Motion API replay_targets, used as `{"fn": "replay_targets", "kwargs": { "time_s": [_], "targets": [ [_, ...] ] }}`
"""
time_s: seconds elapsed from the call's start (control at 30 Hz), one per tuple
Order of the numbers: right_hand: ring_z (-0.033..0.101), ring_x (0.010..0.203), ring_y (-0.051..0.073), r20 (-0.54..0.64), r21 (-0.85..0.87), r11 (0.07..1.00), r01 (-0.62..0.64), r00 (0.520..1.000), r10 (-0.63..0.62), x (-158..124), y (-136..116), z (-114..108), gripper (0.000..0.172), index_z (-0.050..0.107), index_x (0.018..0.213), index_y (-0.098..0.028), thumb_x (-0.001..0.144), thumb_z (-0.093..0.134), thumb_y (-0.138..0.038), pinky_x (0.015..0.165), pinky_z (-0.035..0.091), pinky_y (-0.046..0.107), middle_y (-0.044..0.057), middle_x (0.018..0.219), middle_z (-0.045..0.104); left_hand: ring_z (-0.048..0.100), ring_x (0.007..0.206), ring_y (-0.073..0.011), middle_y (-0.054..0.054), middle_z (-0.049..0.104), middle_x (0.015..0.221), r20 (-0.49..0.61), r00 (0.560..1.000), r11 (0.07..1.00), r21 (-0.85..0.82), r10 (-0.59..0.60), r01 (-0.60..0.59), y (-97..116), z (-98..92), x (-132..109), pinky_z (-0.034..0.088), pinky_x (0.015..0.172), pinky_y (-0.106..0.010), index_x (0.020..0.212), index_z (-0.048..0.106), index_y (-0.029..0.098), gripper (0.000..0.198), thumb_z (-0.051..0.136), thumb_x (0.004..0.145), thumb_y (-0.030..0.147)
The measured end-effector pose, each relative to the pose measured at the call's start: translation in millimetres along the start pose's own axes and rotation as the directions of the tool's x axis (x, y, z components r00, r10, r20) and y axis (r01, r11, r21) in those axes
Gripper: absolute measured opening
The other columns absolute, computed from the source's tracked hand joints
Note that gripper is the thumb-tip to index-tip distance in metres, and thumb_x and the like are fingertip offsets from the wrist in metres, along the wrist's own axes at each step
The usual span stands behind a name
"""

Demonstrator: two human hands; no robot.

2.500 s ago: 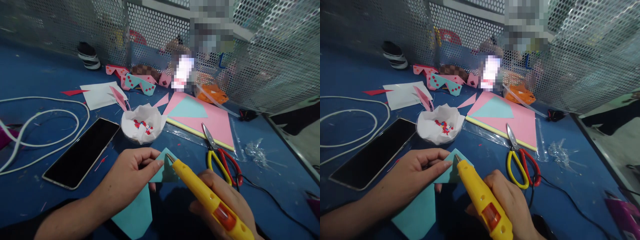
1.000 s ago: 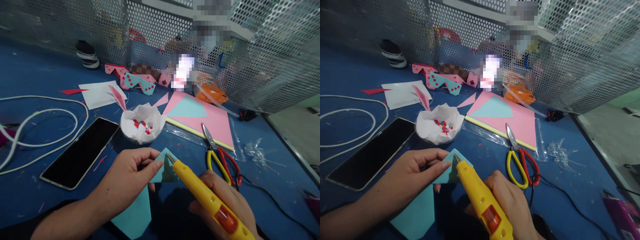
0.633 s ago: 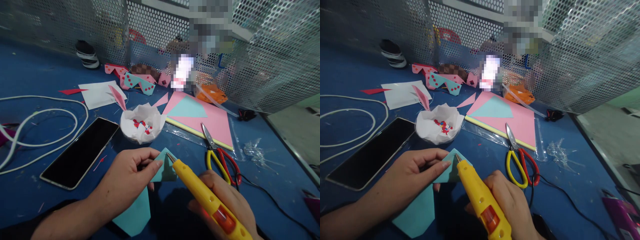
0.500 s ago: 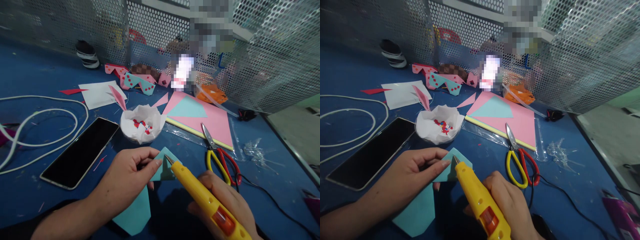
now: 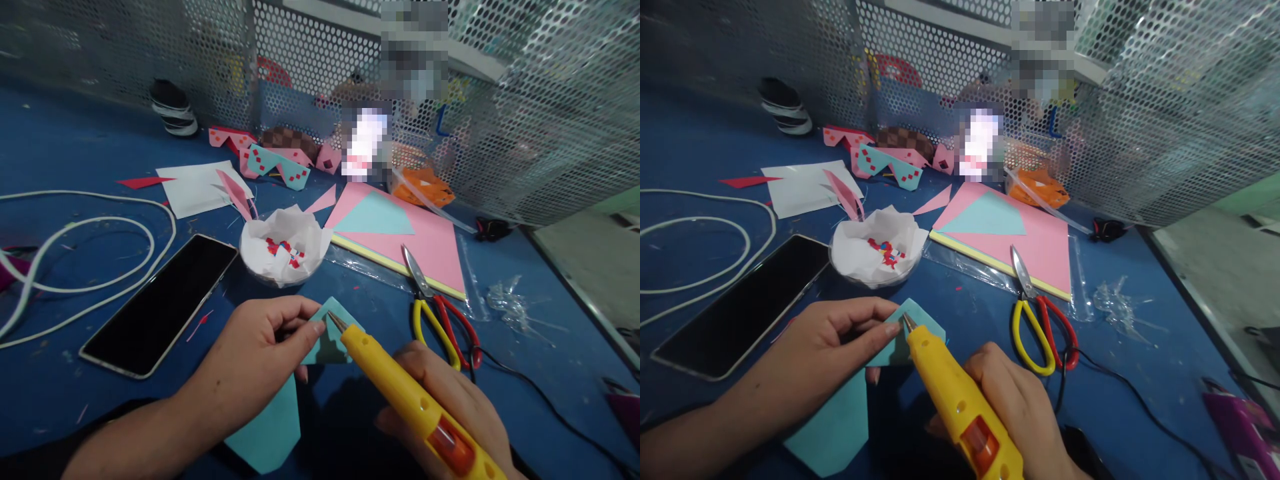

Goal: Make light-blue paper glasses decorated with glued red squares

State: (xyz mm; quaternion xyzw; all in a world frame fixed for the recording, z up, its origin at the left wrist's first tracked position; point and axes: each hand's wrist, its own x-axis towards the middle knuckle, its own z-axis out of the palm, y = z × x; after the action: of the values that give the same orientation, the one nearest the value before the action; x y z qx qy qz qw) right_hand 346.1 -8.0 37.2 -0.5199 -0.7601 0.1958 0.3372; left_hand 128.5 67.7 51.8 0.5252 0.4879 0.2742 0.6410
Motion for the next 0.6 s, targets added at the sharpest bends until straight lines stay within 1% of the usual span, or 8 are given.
{"fn": "replay_targets", "kwargs": {
  "time_s": [0.17, 0.3, 0.5, 0.6],
  "targets": [
    [0.053, 0.047, 0.011, -0.029, 0.013, 0.998, -0.059, 0.998, 0.059, -0.3, -0.5, -0.8, 0.027, 0.054, 0.081, -0.027, 0.09, 0.064, -0.05, 0.042, 0.041, 0.024, -0.004, 0.066, 0.058, 0.054, 0.043, -0.0059, 0.007, 0.061, 0.053, -0.005, 1.0, 1.0, 0.019, 0.022, -0.022, -1.9, -1.8, -1.7, 0.036, 0.039, -0.013, 0.092, 0.079, 0.025, 0.017, 0.064, 0.086, 0.03],
    [0.052, 0.046, 0.011, -0.04, -0.008, 0.998, -0.068, 0.997, 0.067, 0.5, -1.7, -1.0, 0.027, 0.053, 0.08, -0.027, 0.09, 0.064, -0.05, 0.041, 0.04, 0.024, -0.005, 0.065, 0.057, 0.053, 0.043, -0.0065, 0.007, 0.06, 0.052, 0.008, 1.0, 0.999, 0.045, 0.017, -0.018, -1.3, -2.1, -3.4, 0.033, 0.037, -0.013, 0.092, 0.079, 0.024, 0.018, 0.063, 0.086, 0.031],
    [0.053, 0.047, 0.012, -0.003, -0.07, 0.99, -0.122, 0.993, 0.122, 0.8, -4.4, -0.1, 0.038, 0.053, 0.076, -0.025, 0.092, 0.056, -0.06, 0.042, 0.042, 0.024, -0.003, 0.064, 0.058, 0.055, 0.045, -0.0077, 0.006, 0.063, 0.057, -0.004, 1.0, 0.999, 0.045, 0.02, -0.02, -2.0, -2.0, -1.5, 0.035, 0.037, -0.014, 0.094, 0.078, 0.024, 0.019, 0.063, 0.086, 0.033],
    [0.052, 0.047, 0.01, 0.001, -0.053, 0.993, -0.107, 0.994, 0.108, 1.3, -4.5, -1.6, 0.038, 0.054, 0.075, -0.025, 0.092, 0.056, -0.059, 0.043, 0.043, 0.021, -0.005, 0.064, 0.058, 0.055, 0.044, -0.0068, 0.007, 0.063, 0.056, -0.011, 1.0, 0.999, 0.046, 0.029, -0.028, -1.9, -2.3, -0.8, 0.035, 0.038, -0.013, 0.093, 0.078, 0.025, 0.017, 0.064, 0.086, 0.032]
  ]
}}
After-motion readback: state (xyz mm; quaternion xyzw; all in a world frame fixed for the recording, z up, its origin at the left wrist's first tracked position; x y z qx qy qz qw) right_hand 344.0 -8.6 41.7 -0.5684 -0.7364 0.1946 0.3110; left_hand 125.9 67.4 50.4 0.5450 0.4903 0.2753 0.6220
